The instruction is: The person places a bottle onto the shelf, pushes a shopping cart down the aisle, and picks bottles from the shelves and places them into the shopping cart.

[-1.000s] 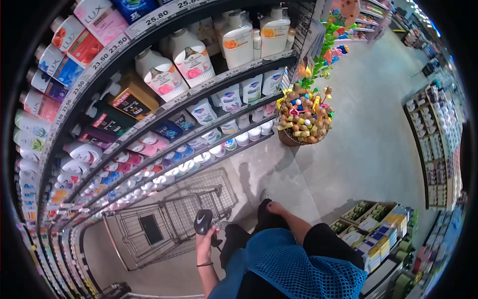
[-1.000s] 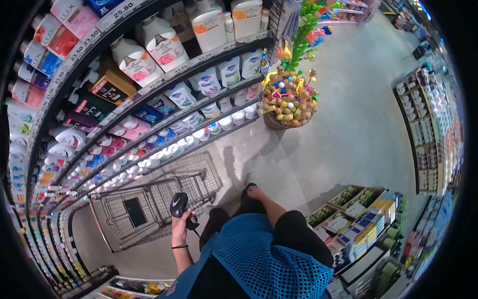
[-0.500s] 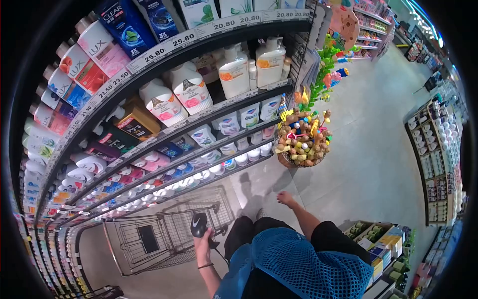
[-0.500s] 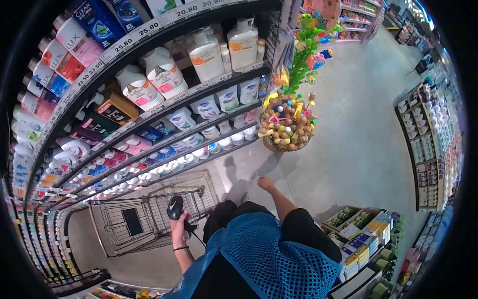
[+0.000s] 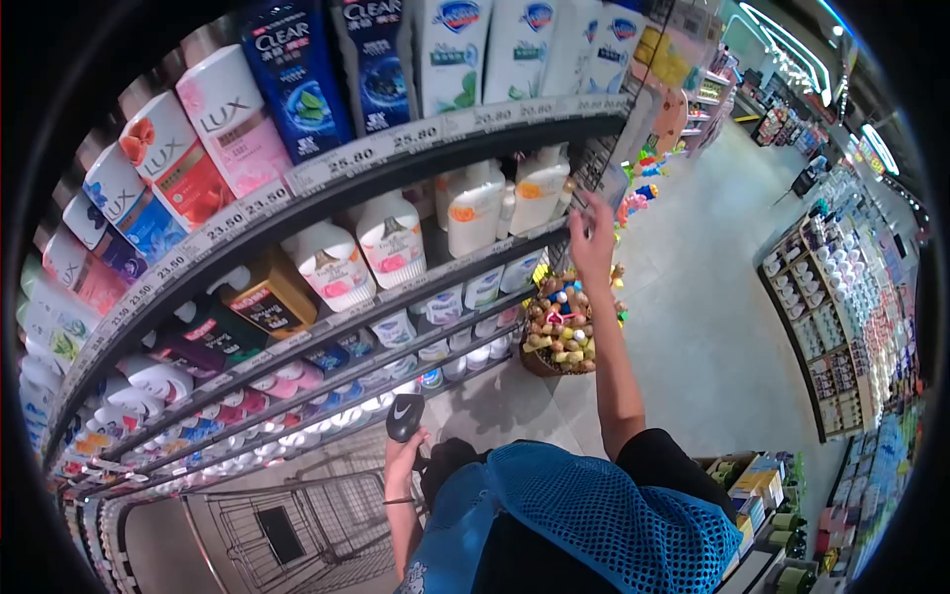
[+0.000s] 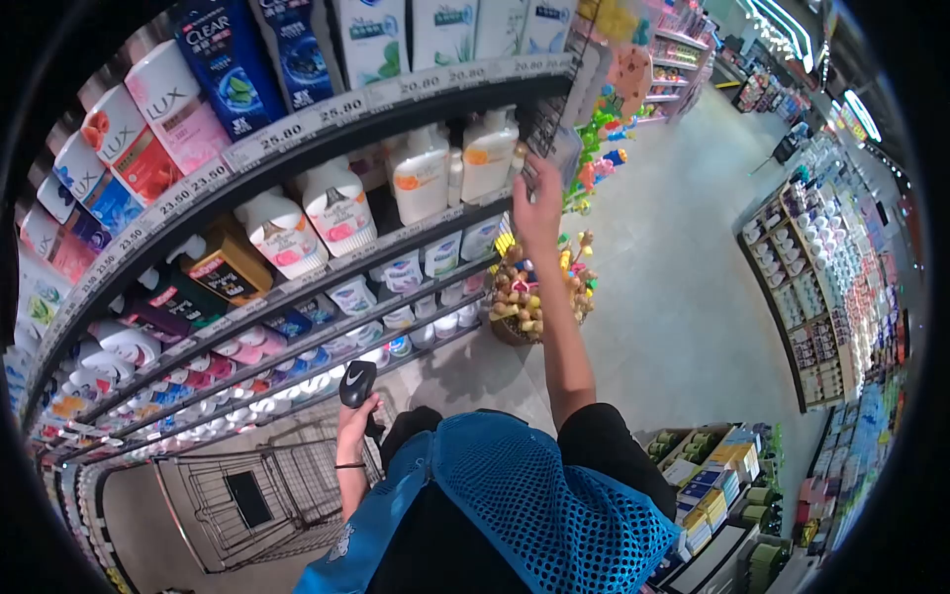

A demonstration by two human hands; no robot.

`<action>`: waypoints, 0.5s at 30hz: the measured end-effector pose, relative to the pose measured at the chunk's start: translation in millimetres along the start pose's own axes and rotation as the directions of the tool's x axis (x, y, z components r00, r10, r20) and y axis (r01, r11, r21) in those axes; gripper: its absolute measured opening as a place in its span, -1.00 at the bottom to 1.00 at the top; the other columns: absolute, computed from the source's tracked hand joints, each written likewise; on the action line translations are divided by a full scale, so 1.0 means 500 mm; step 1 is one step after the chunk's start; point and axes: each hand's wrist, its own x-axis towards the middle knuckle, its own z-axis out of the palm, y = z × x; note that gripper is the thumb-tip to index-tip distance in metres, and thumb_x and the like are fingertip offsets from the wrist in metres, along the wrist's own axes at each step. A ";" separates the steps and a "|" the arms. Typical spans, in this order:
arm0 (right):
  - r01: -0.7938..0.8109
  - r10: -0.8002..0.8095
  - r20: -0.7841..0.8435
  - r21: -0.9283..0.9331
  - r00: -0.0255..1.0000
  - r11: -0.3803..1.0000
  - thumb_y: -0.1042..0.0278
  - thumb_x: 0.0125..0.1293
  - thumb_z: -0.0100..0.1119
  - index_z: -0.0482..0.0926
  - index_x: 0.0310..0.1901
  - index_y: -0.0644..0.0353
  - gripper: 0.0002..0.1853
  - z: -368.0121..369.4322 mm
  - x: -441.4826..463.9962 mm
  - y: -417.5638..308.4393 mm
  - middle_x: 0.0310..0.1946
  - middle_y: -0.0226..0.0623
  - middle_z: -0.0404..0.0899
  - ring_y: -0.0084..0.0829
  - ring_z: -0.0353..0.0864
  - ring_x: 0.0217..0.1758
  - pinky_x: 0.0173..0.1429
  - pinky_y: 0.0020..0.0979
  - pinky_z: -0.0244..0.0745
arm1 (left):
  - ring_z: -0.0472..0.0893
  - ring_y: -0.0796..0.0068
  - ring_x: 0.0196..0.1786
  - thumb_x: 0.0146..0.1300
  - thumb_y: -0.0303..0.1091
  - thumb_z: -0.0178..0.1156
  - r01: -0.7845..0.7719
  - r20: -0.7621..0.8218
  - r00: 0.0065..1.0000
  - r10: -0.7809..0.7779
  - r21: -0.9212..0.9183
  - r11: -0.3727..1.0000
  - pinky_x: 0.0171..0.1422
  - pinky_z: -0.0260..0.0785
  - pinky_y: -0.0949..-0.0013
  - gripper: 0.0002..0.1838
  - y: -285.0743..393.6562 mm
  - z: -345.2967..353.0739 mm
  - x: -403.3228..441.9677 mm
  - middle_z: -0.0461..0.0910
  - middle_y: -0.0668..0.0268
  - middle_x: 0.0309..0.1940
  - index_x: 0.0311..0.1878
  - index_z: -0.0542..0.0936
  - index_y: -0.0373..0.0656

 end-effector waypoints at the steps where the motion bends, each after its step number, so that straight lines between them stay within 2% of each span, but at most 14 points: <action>1: 0.014 -0.014 -0.005 0.002 1.000 1.000 0.36 0.41 0.25 0.55 0.17 0.31 -0.64 0.024 0.047 0.007 0.04 -0.04 0.60 -0.18 0.60 0.08 0.20 -0.23 0.48 | 0.66 0.53 -0.16 0.28 -0.47 0.42 -0.012 0.005 1.000 0.012 -0.006 1.000 -0.05 0.49 0.43 -0.70 0.024 -0.001 0.013 0.69 0.33 -0.19 0.05 0.64 -0.27; 3: -0.027 0.018 -0.057 -0.147 0.998 0.989 0.17 0.33 0.34 0.55 0.16 0.38 -0.49 0.062 0.120 0.023 0.07 0.12 0.60 -0.03 0.59 0.14 0.28 -0.15 0.45 | 0.65 0.53 -0.15 0.27 -0.44 0.43 -0.050 0.014 0.999 0.050 -0.012 0.999 -0.04 0.48 0.41 -0.69 0.058 -0.002 0.033 0.68 0.35 -0.20 0.05 0.64 -0.27; 4: -0.023 0.015 -0.049 -0.151 0.999 0.988 0.17 0.33 0.34 0.55 0.16 0.38 -0.49 0.079 0.142 0.027 0.07 0.12 0.60 -0.03 0.59 0.14 0.28 -0.15 0.45 | 0.65 0.54 -0.17 0.27 -0.43 0.43 -0.094 -0.008 0.995 0.094 0.008 0.996 -0.05 0.47 0.39 -0.71 0.052 -0.011 0.052 0.69 0.36 -0.23 0.02 0.65 -0.28; 6: -0.208 0.240 0.112 -0.242 0.964 0.948 -0.03 0.23 0.38 0.54 0.18 0.42 -0.32 0.095 0.168 0.022 0.04 0.24 0.60 0.12 0.56 0.20 0.31 -0.11 0.45 | 0.64 0.56 -0.17 0.28 -0.41 0.42 -0.098 0.021 0.995 0.097 0.083 0.992 -0.06 0.46 0.39 -0.76 0.063 -0.030 0.071 0.70 0.35 -0.23 -0.04 0.66 -0.28; 7: -0.213 0.249 0.126 -0.248 0.960 0.945 -0.03 0.23 0.38 0.54 0.18 0.42 -0.32 0.101 0.171 0.040 0.04 0.24 0.60 0.12 0.56 0.20 0.31 -0.11 0.45 | 0.65 0.56 -0.17 0.28 -0.41 0.42 -0.101 0.010 0.995 0.101 0.106 0.989 -0.06 0.46 0.40 -0.77 0.066 -0.034 0.072 0.70 0.34 -0.23 -0.05 0.67 -0.27; 9: 0.051 0.019 0.153 -0.438 0.988 0.897 -0.08 0.27 0.36 0.57 0.12 0.47 -0.32 0.116 0.176 0.042 -0.10 0.19 0.69 0.15 0.68 0.03 0.16 -0.11 0.53 | 0.66 0.55 -0.16 0.28 -0.41 0.42 -0.096 -0.001 0.995 0.096 0.078 0.992 -0.07 0.46 0.39 -0.79 0.080 -0.036 0.051 0.71 0.33 -0.23 -0.07 0.68 -0.27; 10: 0.021 0.075 0.200 -0.441 0.977 0.897 -0.08 0.17 0.40 0.59 0.12 0.41 -0.31 0.104 0.175 0.044 -0.04 0.23 0.66 0.15 0.64 0.12 0.23 -0.05 0.51 | 0.67 0.53 -0.16 0.27 -0.43 0.42 -0.096 -0.013 0.995 0.097 0.063 0.993 -0.07 0.47 0.39 -0.78 0.079 -0.039 0.041 0.71 0.32 -0.22 -0.06 0.67 -0.27; 11: 0.024 0.072 0.210 -0.426 0.975 0.905 -0.08 0.17 0.40 0.59 0.12 0.41 -0.31 0.096 0.173 0.020 -0.04 0.23 0.66 0.15 0.64 0.12 0.23 -0.05 0.51 | 0.68 0.52 -0.16 0.27 -0.46 0.42 -0.101 -0.026 0.994 0.102 0.047 0.994 -0.07 0.49 0.40 -0.76 0.078 -0.039 0.036 0.71 0.32 -0.21 -0.04 0.67 -0.27; 13: -0.127 0.181 0.197 -0.260 0.964 0.957 -0.05 0.14 0.44 0.61 0.08 0.41 -0.33 0.079 0.172 0.002 0.01 0.24 0.64 0.15 0.63 0.13 0.24 -0.05 0.50 | 0.68 0.51 -0.17 0.26 -0.49 0.42 -0.085 -0.073 0.994 0.086 0.027 0.996 -0.06 0.51 0.40 -0.72 0.052 -0.043 0.025 0.70 0.31 -0.19 0.01 0.65 -0.28; 15: -0.113 0.165 0.187 -0.261 0.968 0.959 -0.02 0.13 0.47 0.61 0.09 0.40 -0.34 0.082 0.179 0.024 0.03 0.22 0.64 0.11 0.62 0.18 0.26 -0.10 0.49 | 0.69 0.49 -0.17 0.24 -0.54 0.42 -0.044 -0.124 0.991 0.041 -0.017 0.999 -0.04 0.57 0.39 -0.62 0.007 -0.046 0.019 0.69 0.29 -0.14 0.12 0.60 -0.29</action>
